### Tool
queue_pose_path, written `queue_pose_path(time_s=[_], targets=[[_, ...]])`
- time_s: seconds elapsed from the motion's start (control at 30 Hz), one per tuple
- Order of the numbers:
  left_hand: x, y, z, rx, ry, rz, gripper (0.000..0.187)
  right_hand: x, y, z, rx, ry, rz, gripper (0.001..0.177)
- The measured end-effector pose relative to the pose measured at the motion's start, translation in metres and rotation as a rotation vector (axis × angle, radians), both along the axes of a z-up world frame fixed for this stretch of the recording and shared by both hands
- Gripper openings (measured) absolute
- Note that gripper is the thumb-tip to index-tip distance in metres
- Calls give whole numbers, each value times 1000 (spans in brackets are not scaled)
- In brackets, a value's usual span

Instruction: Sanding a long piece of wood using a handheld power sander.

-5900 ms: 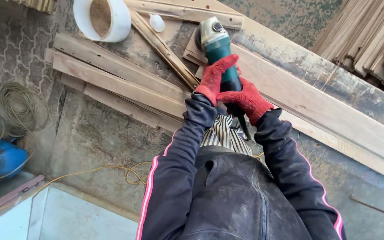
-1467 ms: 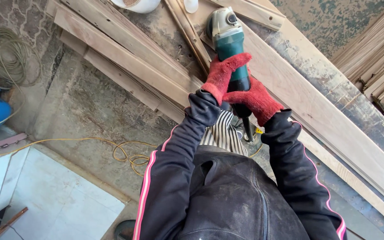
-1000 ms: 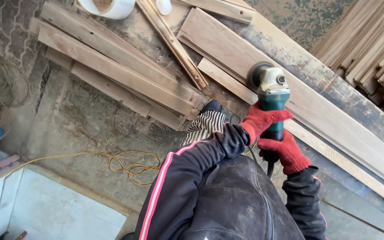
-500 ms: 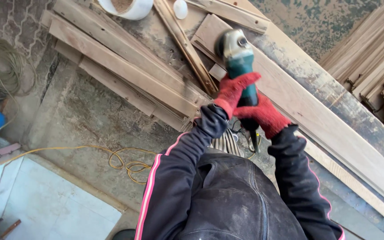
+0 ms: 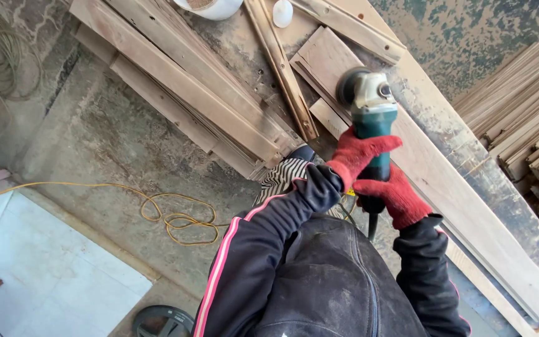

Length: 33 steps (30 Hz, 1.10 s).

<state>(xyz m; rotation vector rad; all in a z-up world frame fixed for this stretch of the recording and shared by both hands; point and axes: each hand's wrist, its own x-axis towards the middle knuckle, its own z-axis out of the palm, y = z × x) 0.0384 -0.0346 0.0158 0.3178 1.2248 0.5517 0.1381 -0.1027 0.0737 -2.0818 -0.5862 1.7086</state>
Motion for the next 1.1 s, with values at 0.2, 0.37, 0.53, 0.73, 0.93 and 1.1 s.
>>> queue_pose_path(time_s=[0.2, 0.37, 0.53, 0.73, 0.93, 1.1], targets=[[-16, 25, -3, 34, 93, -42, 59, -15, 31, -9, -17, 10, 31, 49], [-44, 71, -5, 97, 114, 181, 58, -37, 75, -24, 94, 121, 82, 45], [-37, 67, -34, 43, 94, 197, 61, -36, 74, -11, 89, 146, 86, 41], [-39, 54, 1, 52, 47, 132, 51, -27, 63, -8, 21, 93, 90, 41], [-38, 80, 9, 84, 75, 167, 54, -28, 89, -2, 76, 80, 125, 38], [-61, 68, 18, 32, 103, 277, 53, -48, 89, 5, 23, 109, 193, 42]])
